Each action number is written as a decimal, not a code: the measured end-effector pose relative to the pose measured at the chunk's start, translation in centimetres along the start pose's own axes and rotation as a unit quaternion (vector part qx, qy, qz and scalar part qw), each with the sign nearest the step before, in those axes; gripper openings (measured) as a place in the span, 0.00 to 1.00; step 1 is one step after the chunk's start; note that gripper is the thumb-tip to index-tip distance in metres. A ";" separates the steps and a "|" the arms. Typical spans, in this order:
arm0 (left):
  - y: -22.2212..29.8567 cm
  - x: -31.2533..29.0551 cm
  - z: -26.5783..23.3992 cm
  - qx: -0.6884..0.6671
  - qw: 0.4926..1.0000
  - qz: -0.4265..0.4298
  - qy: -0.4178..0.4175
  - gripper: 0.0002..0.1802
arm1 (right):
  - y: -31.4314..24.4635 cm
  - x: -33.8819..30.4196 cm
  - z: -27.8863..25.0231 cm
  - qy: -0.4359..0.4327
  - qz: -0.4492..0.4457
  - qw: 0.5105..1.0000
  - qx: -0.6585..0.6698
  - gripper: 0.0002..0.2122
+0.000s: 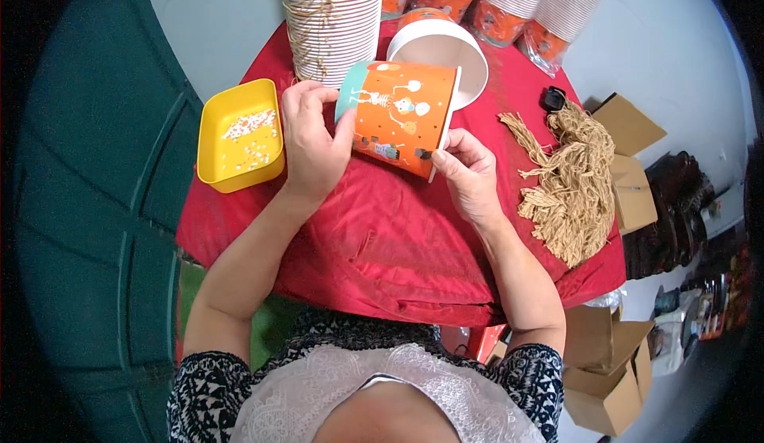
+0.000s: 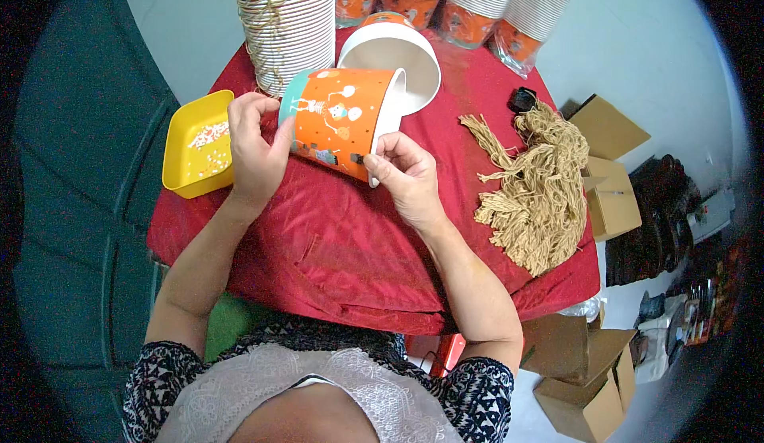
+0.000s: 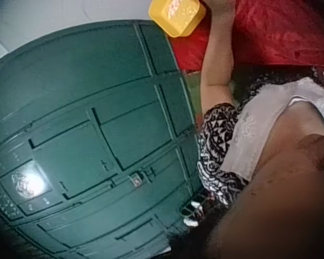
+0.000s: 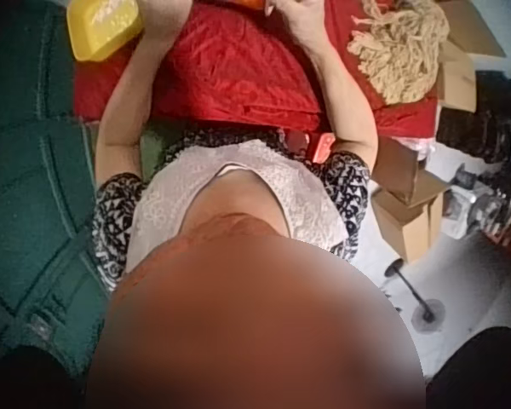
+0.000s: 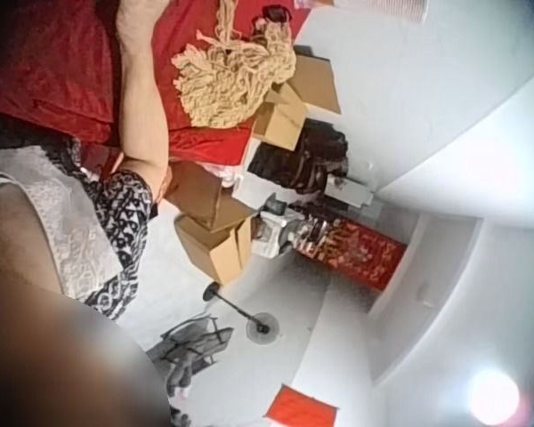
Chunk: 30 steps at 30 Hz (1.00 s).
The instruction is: Punching holes in a paper bucket and threading a string through them to decorate it.
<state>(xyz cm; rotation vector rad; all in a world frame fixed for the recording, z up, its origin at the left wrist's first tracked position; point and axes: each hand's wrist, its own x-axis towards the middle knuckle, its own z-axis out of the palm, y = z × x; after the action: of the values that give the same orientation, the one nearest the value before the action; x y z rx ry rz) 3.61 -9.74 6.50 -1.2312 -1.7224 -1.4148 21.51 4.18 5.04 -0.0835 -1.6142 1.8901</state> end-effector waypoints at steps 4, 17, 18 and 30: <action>1.9 -1.1 0.0 -0.069 0.996 0.032 -0.048 0.12 | 0.4 -0.1 0.1 -0.003 -0.001 1.000 -0.017 0.04; 4.2 -3.4 0.6 -0.181 0.975 0.033 -0.122 0.14 | 0.3 -0.5 0.7 -0.026 0.010 0.999 -0.020 0.05; 4.2 -3.5 0.7 -0.181 0.975 0.030 -0.124 0.14 | 0.3 -0.6 0.8 -0.023 0.012 1.000 -0.017 0.05; 4.5 -3.8 0.5 -0.153 0.980 0.031 -0.127 0.13 | 0.4 -0.8 1.1 -0.041 0.023 0.999 -0.025 0.05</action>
<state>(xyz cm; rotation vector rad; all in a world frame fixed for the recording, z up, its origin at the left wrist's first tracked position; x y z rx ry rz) 9.30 -10.30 4.89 -1.6810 -1.6518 -1.5823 21.47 2.79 4.62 -0.0652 -1.7282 1.9117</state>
